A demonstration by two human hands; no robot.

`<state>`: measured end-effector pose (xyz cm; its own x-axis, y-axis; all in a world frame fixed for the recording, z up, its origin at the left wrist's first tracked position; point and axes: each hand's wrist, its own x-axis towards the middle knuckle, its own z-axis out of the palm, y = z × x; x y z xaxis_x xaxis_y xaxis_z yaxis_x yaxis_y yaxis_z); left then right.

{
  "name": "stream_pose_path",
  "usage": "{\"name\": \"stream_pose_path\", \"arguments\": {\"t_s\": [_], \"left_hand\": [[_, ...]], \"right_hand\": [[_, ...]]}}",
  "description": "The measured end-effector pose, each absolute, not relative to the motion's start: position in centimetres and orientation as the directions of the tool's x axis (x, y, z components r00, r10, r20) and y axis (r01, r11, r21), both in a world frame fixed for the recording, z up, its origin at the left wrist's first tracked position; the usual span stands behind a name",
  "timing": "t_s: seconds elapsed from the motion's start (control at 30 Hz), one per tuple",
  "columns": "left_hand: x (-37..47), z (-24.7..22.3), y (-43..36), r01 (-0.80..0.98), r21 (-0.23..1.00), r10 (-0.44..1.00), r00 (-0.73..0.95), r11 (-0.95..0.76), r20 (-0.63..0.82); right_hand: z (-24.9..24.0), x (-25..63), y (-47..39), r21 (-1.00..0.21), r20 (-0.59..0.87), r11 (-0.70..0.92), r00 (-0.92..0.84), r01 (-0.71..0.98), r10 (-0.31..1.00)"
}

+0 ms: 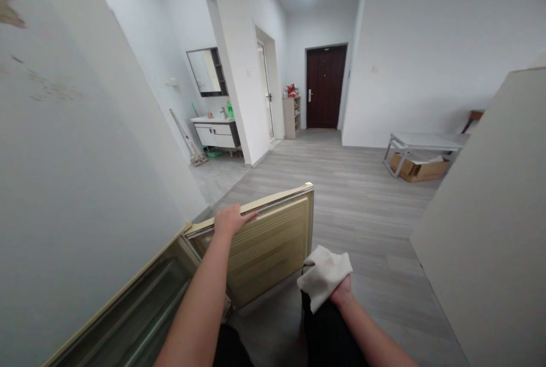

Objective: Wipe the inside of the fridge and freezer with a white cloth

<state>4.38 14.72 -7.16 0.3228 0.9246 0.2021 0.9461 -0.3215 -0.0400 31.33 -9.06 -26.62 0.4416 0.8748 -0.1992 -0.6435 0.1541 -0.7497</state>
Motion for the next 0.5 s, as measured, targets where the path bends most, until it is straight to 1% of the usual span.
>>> {"name": "stream_pose_path", "arguments": {"t_s": [0.17,0.23,0.37,0.5], "left_hand": [[4.4,-7.4,14.7,0.946,-0.062,0.918,0.325,-0.319,0.228],[4.4,-7.4,14.9,0.950,-0.052,0.925,0.313,-0.309,0.217],[4.4,-7.2,15.2,0.948,-0.024,0.931,0.317,-0.318,0.183],[4.1,-7.0,15.1,0.936,-0.026,0.924,0.349,-0.350,0.158]], "right_hand": [[-27.3,30.7,-8.0,-0.595,-0.245,0.151,0.358,-0.789,0.901],[-27.2,30.4,-7.9,-0.572,-0.252,0.132,0.326,-0.810,0.911],[-26.6,30.0,-8.3,-0.660,-0.169,0.066,0.234,-0.748,0.957],[-26.8,30.3,-8.3,-0.725,-0.158,0.140,0.360,-0.675,0.919]]}}
